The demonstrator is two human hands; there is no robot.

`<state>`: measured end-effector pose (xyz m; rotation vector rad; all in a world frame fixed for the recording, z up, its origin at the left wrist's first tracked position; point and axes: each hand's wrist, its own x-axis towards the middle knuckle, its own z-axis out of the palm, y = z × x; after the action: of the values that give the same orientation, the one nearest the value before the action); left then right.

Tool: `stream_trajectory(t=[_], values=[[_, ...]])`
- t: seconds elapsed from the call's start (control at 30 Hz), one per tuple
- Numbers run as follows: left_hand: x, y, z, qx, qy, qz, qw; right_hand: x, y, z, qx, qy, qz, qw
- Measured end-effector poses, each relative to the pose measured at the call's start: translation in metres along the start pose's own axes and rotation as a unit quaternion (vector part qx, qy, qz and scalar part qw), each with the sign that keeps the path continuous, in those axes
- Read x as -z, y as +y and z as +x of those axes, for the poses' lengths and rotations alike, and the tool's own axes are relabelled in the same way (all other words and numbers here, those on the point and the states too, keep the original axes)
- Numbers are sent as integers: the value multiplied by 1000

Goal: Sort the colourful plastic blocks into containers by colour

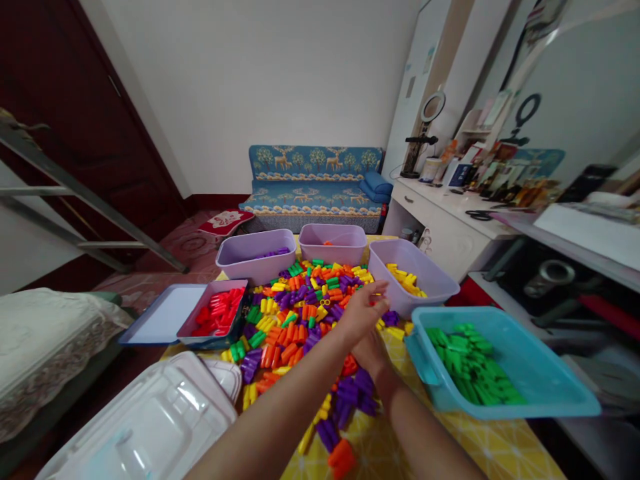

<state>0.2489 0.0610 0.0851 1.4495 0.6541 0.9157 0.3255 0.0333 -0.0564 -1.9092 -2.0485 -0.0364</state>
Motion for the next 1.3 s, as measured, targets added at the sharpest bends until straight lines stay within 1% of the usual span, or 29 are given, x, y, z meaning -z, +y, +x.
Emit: stream_trajectory(t=[0.03,0.07,0.1,0.13,0.2,0.27,0.3,0.33,0.37,0.43,0.5,0.57,0.63,0.67,0.77,0.8,0.83,0.87,0.93,1.0,1.07,1.2,1.3], values=[[27,-9,-7,4,53,74,996,2,-1,0,3,-8,-6,1000],[56,-18,-15,7,111,154,982,4,-3,0,7,-12,-7,1000],[86,-26,-25,3,158,234,959,5,-3,0,9,-17,-9,1000],[114,-33,-36,2,202,307,930,6,-4,0,9,-23,-13,1000],[163,-42,-59,20,258,428,866,4,-3,1,1,-29,-22,999],[197,-47,-78,58,277,515,809,1,-2,1,3,-32,-28,999],[207,-48,-85,76,276,545,788,0,-1,1,4,-32,-31,999],[214,-48,-90,89,266,569,773,-2,0,1,5,-30,-34,999],[217,-49,-92,97,254,588,762,-3,1,1,7,-29,-36,999],[216,-50,-93,111,227,614,748,-5,2,1,11,-27,-38,999],[211,-51,-90,134,207,620,745,-5,2,1,13,-27,-40,999],[206,-52,-88,153,196,611,752,-4,1,1,12,-25,-43,999],[205,-53,-88,148,192,591,770,-3,0,1,11,-24,-47,999],[206,-54,-88,140,195,572,784,-2,0,1,10,-24,-49,998],[213,-55,-88,113,208,483,843,0,-1,1,11,-22,-53,998],[216,-55,-86,97,217,458,857,0,-2,1,12,-22,-54,998],[218,-56,-84,75,225,444,864,0,-1,1,12,-22,-54,998],[219,-56,-81,51,233,443,865,0,-1,1,11,-23,-54,998],[221,-57,-72,11,242,461,854,-1,0,2,9,-25,-52,998],[222,-60,-61,-2,233,491,839,-2,0,2,8,-27,-47,998],[222,-63,-50,2,205,520,829,-2,0,2,7,-28,-42,999],[226,-69,-35,32,117,556,822,2,-2,2,0,-32,-35,999],[228,-67,-32,51,95,577,809,6,-4,1,-6,-40,-31,999]])
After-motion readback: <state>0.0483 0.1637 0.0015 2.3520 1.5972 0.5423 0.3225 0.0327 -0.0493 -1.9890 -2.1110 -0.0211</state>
